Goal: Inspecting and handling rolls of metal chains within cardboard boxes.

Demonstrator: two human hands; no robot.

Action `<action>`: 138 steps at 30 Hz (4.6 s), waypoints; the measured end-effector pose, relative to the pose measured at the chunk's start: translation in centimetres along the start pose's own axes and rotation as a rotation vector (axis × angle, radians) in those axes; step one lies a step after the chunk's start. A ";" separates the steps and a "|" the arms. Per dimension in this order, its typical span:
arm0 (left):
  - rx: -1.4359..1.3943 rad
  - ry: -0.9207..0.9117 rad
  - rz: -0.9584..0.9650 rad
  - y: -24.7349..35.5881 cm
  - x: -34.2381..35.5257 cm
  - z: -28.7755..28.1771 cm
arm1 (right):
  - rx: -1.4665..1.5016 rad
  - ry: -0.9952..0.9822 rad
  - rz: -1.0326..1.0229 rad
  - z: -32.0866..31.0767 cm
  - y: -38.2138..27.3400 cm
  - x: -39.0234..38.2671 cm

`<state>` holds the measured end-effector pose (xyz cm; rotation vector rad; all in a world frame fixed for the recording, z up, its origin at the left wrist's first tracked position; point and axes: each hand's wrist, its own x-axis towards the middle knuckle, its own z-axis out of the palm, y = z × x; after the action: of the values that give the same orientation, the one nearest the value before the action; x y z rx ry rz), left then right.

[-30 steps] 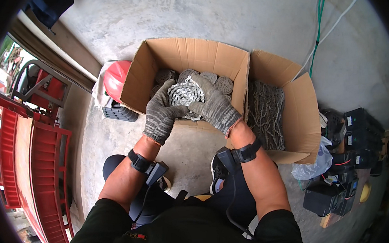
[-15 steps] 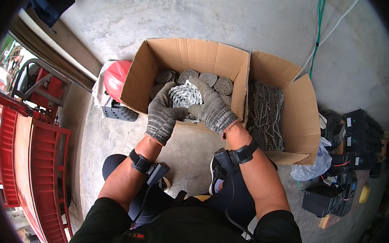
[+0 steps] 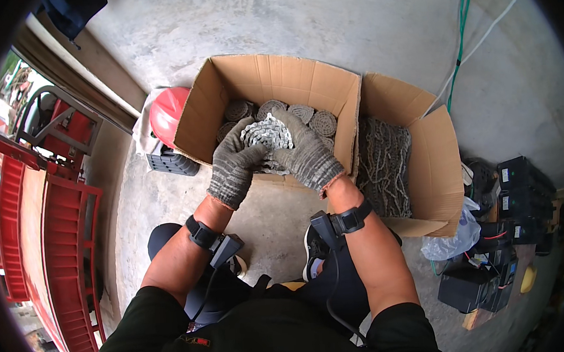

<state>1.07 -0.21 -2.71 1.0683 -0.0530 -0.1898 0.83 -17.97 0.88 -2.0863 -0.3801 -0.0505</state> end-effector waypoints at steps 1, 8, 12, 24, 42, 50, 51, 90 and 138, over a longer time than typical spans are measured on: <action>0.001 0.002 0.000 0.1 -0.1 0.0 | -0.015 -0.031 0.029 -0.1 -0.3 0.0; 0.189 0.001 -0.051 1.2 -0.2 0.9 | -0.016 -0.004 -0.016 0.1 0.3 -0.2; 0.316 0.021 0.031 1.2 -0.2 0.7 | 0.057 -0.020 0.005 -0.2 -0.5 -0.2; 0.303 -0.037 0.011 1.4 -0.1 0.9 | 0.198 -0.061 0.016 -2.0 3.6 0.5; 0.035 0.017 0.070 3.6 -0.1 0.6 | 0.514 -0.113 0.433 -3.7 1.8 0.2; 0.346 -0.130 0.037 5.7 -0.6 1.8 | -0.301 -0.487 0.072 -2.1 2.5 0.6; 0.336 -0.121 0.055 5.8 -0.6 1.6 | -0.283 -0.414 -0.064 -2.1 1.2 0.6; 0.531 -0.139 0.011 4.4 -0.5 1.7 | -0.101 0.046 -0.209 -0.6 2.8 0.1; 0.720 -0.015 0.116 7.6 -0.4 0.2 | -0.143 -0.294 -0.021 -3.0 1.4 -0.4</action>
<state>1.59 3.25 4.08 1.7762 -0.2074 -0.0697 1.17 -21.26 1.24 -2.2361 -0.5907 0.2249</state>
